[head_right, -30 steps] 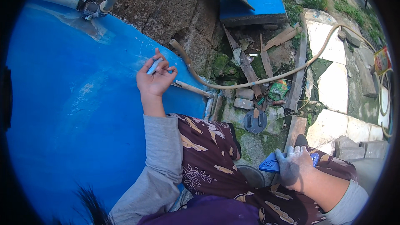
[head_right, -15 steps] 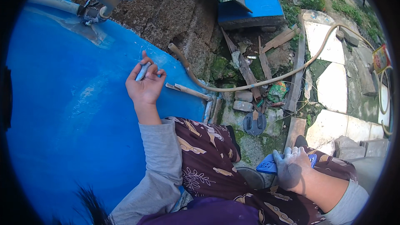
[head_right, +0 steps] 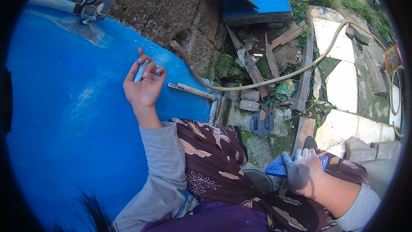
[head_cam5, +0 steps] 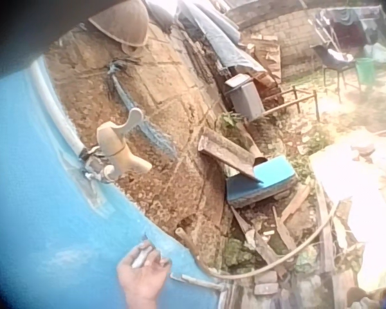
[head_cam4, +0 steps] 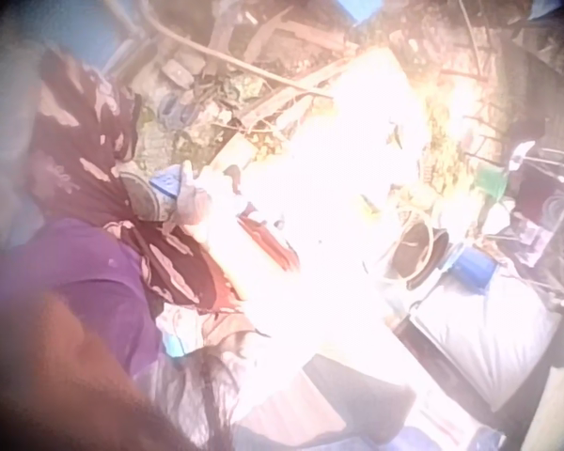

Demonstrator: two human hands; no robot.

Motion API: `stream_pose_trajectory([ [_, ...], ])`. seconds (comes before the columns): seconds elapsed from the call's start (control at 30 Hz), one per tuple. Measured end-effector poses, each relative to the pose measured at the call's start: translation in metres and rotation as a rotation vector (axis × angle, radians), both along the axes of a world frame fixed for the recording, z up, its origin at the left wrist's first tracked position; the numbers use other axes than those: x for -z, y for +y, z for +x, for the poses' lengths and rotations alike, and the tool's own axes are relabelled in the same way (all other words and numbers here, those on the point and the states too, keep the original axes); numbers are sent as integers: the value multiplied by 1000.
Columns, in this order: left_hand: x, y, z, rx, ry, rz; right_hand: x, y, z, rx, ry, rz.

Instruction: The person rubs a blue container with a sanding piece, then holds a small piece of material against the container while holding a phone.

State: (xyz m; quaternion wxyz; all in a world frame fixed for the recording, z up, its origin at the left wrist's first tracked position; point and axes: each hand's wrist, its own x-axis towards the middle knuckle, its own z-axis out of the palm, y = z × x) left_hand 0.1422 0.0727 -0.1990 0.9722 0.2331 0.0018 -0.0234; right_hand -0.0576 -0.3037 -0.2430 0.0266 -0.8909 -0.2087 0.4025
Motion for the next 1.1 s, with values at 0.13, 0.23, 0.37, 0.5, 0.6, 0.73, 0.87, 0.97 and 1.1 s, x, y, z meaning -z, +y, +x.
stream_pose_trajectory([
  [0.13,7,-4,2,-44,271,3,14,1,3,-86,-24,1],
  [0.23,1,2,-3,-82,190,65,16,1,7,-81,0,32],
  [0.37,11,-1,7,26,152,3,-2,1,1,-58,-8,-19],
  [0.5,12,-11,8,-52,292,30,5,-2,-1,-34,-6,3],
  [0.6,4,4,-1,-101,92,154,15,2,4,-64,-44,60],
  [0.73,17,-7,11,-5,242,-5,10,-4,-11,-30,-103,18],
  [0.87,10,-9,4,-89,201,99,16,-2,-12,7,-171,66],
  [0.97,-3,1,-4,-86,29,85,16,0,-9,9,-180,75],
  [1.1,13,-4,8,0,160,27,13,-4,-11,-16,-184,63],
])
